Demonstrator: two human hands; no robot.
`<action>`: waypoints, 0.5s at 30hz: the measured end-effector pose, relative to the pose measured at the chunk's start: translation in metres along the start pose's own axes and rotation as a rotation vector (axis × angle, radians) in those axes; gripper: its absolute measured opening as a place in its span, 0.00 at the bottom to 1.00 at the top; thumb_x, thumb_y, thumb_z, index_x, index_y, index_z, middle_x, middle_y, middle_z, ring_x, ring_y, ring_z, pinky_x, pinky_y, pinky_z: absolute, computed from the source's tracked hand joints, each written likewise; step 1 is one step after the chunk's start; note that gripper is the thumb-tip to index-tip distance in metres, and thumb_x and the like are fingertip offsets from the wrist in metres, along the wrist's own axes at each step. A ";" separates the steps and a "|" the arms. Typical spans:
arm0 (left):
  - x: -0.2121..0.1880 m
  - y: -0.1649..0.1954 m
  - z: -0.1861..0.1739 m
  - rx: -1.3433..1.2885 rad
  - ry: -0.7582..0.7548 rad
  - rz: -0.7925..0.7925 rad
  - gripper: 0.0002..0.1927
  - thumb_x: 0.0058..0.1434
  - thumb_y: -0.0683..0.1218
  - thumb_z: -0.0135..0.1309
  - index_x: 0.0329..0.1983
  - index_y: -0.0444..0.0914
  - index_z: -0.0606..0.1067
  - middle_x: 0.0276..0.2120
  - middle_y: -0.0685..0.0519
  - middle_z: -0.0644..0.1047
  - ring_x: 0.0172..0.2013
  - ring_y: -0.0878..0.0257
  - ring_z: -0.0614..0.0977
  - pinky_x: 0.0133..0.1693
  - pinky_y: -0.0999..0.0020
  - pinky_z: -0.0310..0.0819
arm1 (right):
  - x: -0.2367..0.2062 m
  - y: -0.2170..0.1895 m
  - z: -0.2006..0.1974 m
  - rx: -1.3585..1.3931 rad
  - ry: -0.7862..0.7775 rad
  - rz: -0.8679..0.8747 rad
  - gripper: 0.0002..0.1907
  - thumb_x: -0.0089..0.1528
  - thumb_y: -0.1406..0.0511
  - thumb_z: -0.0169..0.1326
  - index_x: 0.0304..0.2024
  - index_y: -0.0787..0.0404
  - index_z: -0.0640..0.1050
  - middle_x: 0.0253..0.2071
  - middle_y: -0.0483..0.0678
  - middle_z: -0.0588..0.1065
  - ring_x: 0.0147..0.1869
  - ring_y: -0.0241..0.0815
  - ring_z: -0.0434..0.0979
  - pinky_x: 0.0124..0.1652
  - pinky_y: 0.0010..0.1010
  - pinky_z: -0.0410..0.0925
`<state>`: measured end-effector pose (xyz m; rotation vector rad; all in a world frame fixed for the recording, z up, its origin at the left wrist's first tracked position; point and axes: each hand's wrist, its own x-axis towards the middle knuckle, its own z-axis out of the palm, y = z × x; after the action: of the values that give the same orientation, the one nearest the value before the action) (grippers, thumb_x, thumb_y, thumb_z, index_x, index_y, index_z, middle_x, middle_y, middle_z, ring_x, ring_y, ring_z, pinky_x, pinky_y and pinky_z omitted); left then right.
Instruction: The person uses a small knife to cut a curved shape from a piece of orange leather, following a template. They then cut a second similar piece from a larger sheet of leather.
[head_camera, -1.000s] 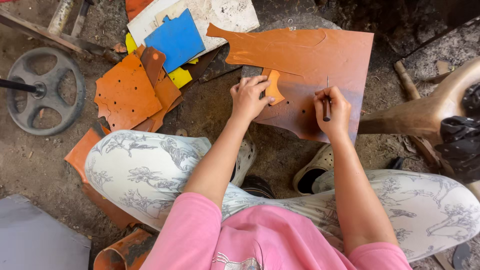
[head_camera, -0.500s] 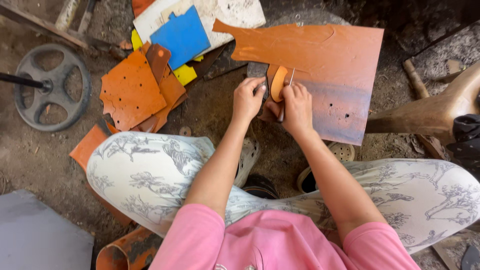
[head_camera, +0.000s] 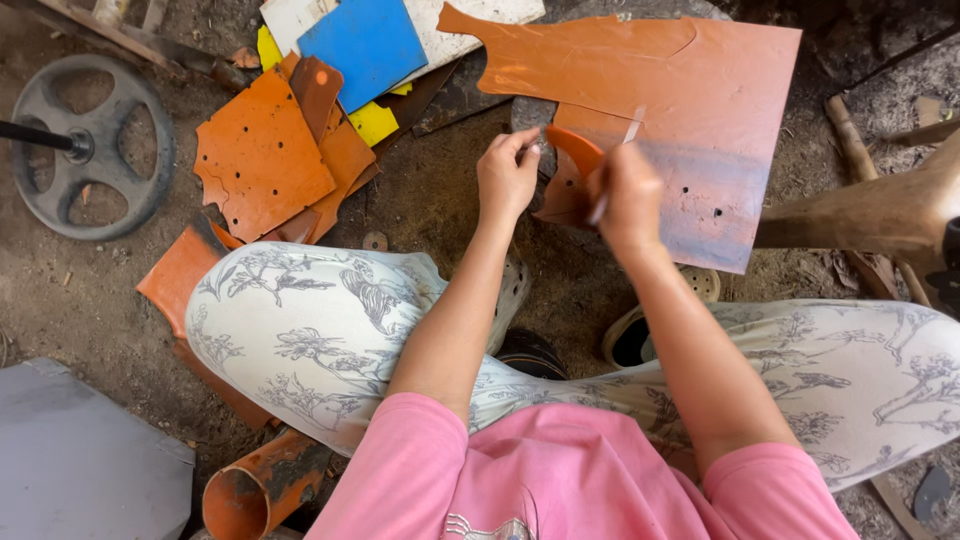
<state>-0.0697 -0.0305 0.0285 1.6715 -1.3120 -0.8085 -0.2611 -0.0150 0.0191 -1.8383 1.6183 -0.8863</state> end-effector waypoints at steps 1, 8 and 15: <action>0.002 0.000 0.000 -0.018 -0.010 -0.026 0.13 0.66 0.43 0.55 0.53 0.40 0.81 0.44 0.51 0.83 0.40 0.61 0.85 0.44 0.66 0.81 | 0.006 0.008 -0.004 0.028 0.096 0.036 0.07 0.70 0.75 0.51 0.39 0.59 0.70 0.33 0.46 0.75 0.30 0.40 0.75 0.29 0.31 0.69; 0.015 0.007 -0.003 -0.187 -0.056 -0.079 0.17 0.65 0.45 0.56 0.58 0.41 0.78 0.49 0.52 0.82 0.44 0.65 0.85 0.46 0.68 0.82 | 0.031 0.025 -0.025 0.820 0.191 0.115 0.12 0.69 0.78 0.52 0.42 0.60 0.64 0.43 0.51 0.75 0.44 0.37 0.79 0.42 0.33 0.81; 0.017 0.045 0.007 -0.390 -0.127 -0.109 0.14 0.64 0.45 0.62 0.51 0.38 0.80 0.39 0.50 0.85 0.39 0.64 0.87 0.40 0.70 0.85 | 0.044 0.013 -0.011 0.765 0.106 0.056 0.12 0.70 0.78 0.53 0.40 0.61 0.64 0.44 0.52 0.77 0.48 0.38 0.79 0.48 0.33 0.79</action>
<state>-0.0914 -0.0535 0.0661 1.4053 -1.0683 -1.1694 -0.2748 -0.0602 0.0214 -1.2159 1.1343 -1.3564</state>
